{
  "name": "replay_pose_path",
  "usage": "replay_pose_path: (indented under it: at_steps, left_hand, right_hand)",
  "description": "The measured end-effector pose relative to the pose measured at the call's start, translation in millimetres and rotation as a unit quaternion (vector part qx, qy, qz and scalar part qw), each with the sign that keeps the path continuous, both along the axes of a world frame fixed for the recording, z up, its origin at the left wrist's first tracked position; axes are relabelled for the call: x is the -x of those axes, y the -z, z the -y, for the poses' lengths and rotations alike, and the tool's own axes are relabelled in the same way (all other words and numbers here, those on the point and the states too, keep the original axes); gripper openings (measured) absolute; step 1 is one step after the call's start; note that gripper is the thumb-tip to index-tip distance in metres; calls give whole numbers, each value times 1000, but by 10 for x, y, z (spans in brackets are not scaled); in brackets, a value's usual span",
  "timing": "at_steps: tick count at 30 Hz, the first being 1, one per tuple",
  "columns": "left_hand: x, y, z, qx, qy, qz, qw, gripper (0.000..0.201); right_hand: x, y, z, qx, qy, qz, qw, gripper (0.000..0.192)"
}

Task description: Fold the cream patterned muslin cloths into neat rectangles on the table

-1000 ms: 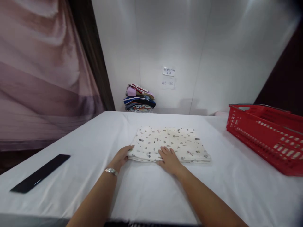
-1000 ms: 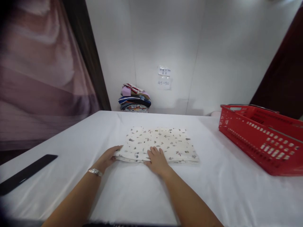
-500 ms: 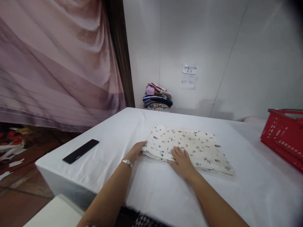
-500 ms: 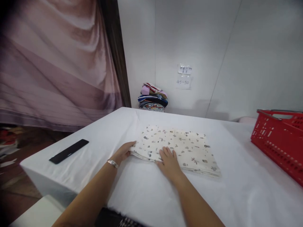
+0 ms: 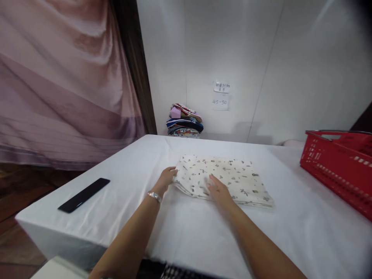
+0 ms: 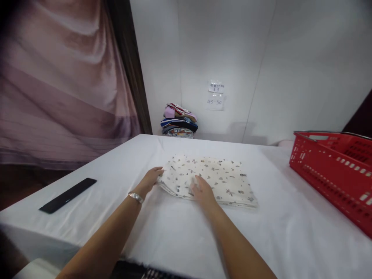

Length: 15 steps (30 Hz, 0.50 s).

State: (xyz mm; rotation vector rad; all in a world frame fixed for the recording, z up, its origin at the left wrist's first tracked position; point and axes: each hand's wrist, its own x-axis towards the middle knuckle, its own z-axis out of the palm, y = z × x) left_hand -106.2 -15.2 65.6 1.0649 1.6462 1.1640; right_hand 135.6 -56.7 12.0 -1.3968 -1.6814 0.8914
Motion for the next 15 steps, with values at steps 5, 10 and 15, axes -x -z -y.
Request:
replay_pose_path:
  at_steps: [5,10,15]
  left_hand:
    - [-854,-559,-312,-80,88,-113,986,41]
    - [-2227,-750,-95,-172,252,-338,890,39]
    - [-2896,-272,366,-163,433,-300,834,49]
  right_hand:
    - [-350,-177,-188,44,93,-407,908,45]
    - [-1023,-262,-102,51,119,-573,809,22]
    - [-1512,-152,61,123,143,-541,820,34]
